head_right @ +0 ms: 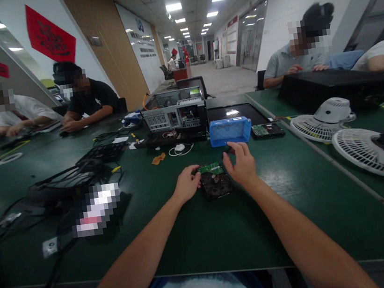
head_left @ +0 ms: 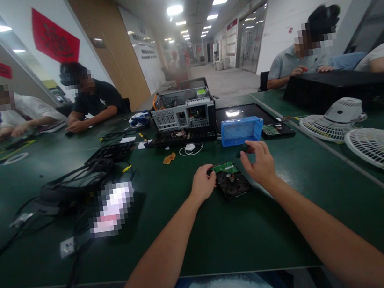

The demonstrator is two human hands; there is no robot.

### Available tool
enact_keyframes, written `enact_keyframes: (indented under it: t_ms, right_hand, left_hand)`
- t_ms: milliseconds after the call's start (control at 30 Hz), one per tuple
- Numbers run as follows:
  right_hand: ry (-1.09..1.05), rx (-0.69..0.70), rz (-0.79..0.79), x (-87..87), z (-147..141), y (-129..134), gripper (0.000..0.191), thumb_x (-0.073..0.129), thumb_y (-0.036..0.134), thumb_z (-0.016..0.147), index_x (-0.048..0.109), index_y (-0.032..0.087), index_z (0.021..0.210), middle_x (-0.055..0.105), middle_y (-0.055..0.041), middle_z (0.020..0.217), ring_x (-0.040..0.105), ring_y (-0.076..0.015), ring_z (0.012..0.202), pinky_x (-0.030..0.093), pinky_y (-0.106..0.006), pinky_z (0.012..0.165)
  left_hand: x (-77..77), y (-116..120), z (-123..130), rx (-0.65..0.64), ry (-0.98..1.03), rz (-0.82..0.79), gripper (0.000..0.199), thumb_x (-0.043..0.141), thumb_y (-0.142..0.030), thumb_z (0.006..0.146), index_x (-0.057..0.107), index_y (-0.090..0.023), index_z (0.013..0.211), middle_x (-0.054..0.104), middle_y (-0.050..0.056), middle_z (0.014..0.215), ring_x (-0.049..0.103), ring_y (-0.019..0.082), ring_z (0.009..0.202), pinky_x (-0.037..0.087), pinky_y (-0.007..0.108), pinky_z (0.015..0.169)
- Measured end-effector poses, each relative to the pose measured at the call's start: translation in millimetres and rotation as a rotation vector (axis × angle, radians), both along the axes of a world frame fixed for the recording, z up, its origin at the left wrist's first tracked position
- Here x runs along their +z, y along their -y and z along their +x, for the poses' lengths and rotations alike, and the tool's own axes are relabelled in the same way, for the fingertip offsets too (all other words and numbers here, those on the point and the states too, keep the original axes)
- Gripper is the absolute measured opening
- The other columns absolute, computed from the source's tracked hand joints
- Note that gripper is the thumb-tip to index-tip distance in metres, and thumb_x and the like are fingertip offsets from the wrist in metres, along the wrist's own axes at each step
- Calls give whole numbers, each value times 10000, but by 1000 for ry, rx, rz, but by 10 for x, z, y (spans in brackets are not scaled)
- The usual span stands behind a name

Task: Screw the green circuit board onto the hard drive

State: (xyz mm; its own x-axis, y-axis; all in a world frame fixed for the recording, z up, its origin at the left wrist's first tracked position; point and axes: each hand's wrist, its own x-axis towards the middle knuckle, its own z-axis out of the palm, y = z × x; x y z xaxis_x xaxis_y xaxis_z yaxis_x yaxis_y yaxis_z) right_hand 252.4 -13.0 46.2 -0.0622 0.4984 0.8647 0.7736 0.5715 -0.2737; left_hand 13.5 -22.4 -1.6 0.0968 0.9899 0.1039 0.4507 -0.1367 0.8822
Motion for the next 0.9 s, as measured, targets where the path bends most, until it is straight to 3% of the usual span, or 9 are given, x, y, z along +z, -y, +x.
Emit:
enact_keyframes:
  t_ms: [433,633,900]
  right_hand:
    - [-94,-19,17,-38,8,-31,385,678,375,916,554,200,1235,599,-134,1160,654,-225,877,612,-431,778]
    - [-77,23,4,-55,-11,-18,406,606,325,959,520,206,1337,639,-164,1297,700,-230,912,633,-435,805]
    - [-91,-39,9,-64,-21,-23,379,662,384,937,558,207,1256,684,-119,1126,705,-217,818,631,-427,785]
  left_hand:
    - [-83,-49,16,9,-18,9,351,577,-247,1000,594,-195,1346,609,121,1288,649,66,617,558,207,563]
    - [-62,-29,-1,-1,-3,-2,358,566,-253,1005,586,-194,1358,603,130,1301,658,77,637,561,211,568]
    - [-39,-24,6,-3,3,-2,361,564,-248,1008,583,-186,1364,603,131,1292,663,76,640,563,207,563]
